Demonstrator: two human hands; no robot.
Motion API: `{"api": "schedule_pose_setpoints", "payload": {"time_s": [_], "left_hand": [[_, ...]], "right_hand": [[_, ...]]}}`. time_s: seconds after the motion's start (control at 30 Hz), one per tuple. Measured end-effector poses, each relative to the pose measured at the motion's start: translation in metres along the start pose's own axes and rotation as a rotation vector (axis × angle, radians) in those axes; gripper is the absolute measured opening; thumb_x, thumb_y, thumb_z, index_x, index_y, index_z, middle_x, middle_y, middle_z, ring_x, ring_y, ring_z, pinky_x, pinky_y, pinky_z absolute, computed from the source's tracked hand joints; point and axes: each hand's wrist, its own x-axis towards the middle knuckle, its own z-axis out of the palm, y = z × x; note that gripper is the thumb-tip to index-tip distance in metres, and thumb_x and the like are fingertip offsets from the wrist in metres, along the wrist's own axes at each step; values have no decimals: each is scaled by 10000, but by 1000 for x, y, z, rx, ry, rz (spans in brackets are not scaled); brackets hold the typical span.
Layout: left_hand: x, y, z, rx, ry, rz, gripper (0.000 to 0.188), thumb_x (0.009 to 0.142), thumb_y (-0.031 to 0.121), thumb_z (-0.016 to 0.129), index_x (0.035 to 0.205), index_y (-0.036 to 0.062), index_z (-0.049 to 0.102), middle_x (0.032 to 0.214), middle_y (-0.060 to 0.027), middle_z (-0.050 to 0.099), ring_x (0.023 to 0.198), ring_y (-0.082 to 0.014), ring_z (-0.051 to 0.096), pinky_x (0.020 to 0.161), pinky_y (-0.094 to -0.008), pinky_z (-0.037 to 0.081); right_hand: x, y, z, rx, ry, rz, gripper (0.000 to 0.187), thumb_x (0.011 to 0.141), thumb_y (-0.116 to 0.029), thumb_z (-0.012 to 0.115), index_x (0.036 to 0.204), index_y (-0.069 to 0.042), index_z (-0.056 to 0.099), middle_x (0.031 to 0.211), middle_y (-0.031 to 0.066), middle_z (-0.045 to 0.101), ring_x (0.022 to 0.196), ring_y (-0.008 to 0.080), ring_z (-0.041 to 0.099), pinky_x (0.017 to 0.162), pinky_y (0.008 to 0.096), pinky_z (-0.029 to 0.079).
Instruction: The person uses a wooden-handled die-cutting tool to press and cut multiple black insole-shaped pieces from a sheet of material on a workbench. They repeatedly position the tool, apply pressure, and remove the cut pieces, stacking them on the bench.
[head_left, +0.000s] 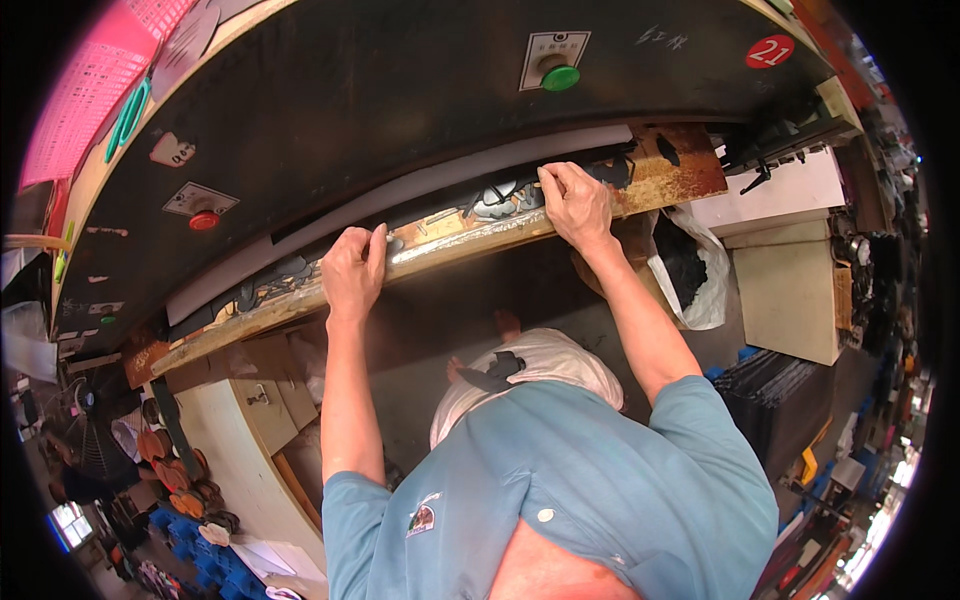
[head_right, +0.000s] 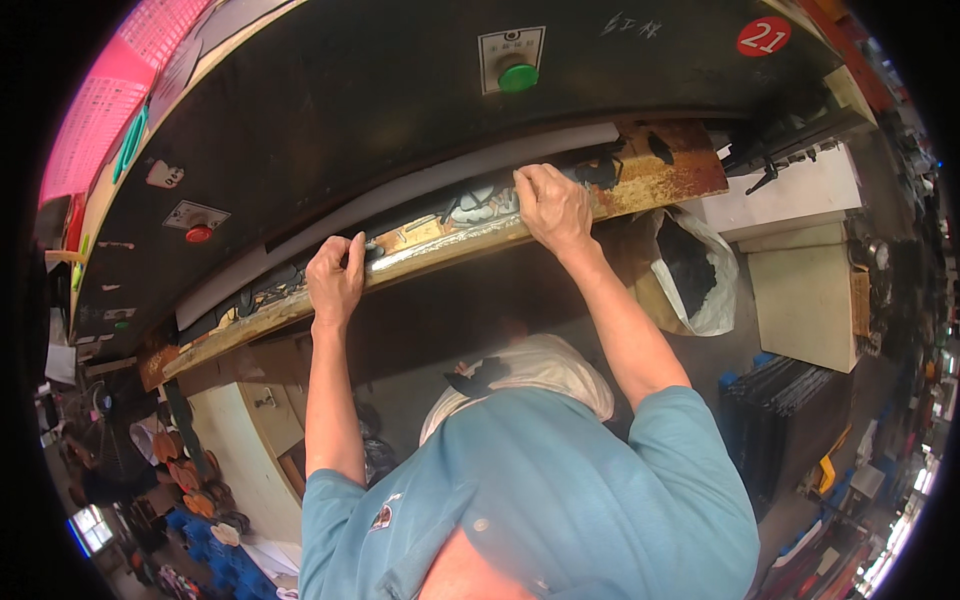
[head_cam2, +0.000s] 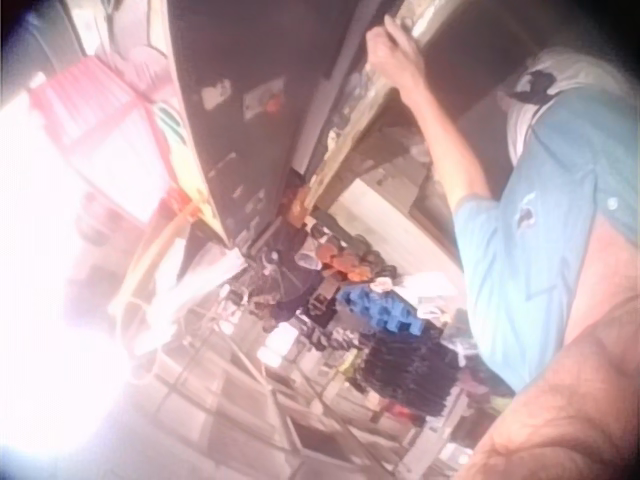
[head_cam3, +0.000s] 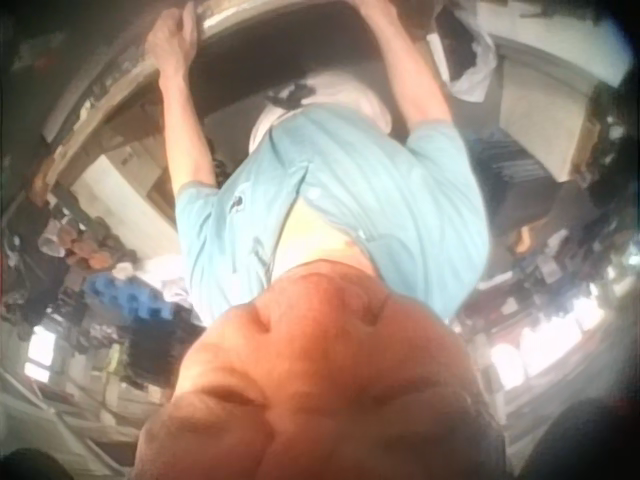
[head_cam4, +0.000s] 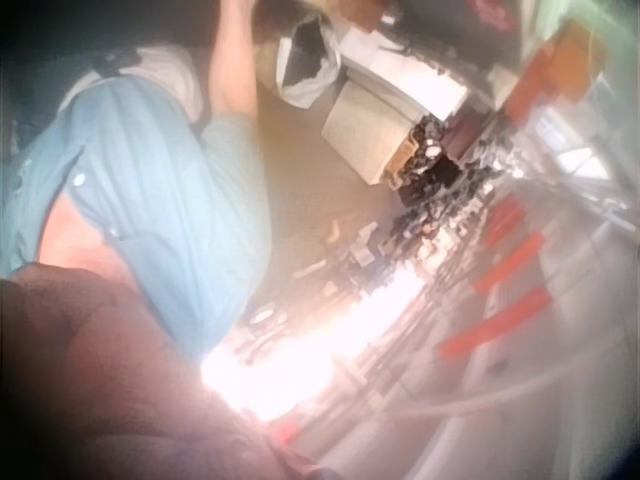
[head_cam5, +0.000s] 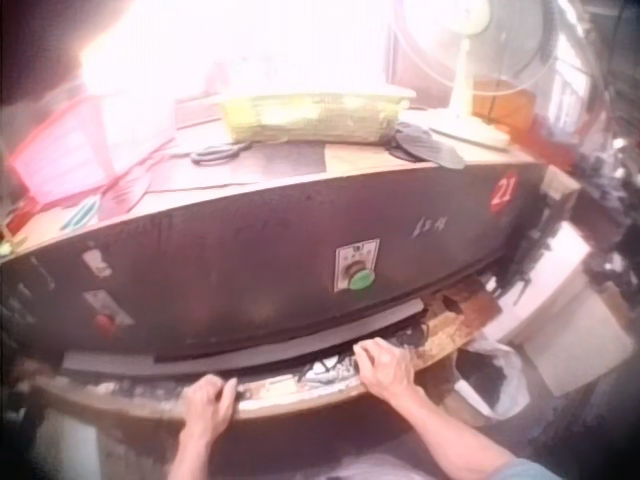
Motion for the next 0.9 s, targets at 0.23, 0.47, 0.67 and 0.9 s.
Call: {"api": "schedule_pose_setpoints", "payload": {"time_s": [0.23, 0.47, 0.67, 0.9], "left_hand": [[-5, 4, 1, 10, 15, -39, 311, 994, 199, 777, 797, -6, 651, 793, -168, 669, 683, -385, 652, 624, -434, 513], [-4, 4, -2, -11, -37, -111, 315, 982, 191, 792, 784, 11, 625, 732, -187, 624, 646, -389, 621, 605, -439, 493], [7, 7, -5, -52, -83, -63, 308, 938, 122, 810, 745, 26, 590, 707, -158, 592, 641, -377, 598, 590, -459, 473], [33, 15, -24, -136, -456, -288, 221, 954, 163, 772, 824, 3, 690, 806, -181, 681, 763, -414, 672, 669, -481, 531]], "right_hand": [[-5, 9, 2, 43, -32, -23, 125, 991, -148, 728, 967, -29, 759, 905, 144, 761, 791, 345, 749, 672, 410, 574], [-7, 6, -4, 168, -131, 111, 96, 964, -114, 735, 986, -27, 769, 829, 153, 728, 688, 303, 690, 641, 393, 541], [17, -16, -17, 642, -100, 740, 161, 990, -109, 752, 1068, 32, 761, 769, 12, 651, 677, 111, 601, 648, 279, 510], [107, -59, 57, 200, -300, 51, 831, 865, -303, 899, 1514, 67, 533, 1527, 251, 541, 1406, 372, 554, 1206, 437, 431]]}}
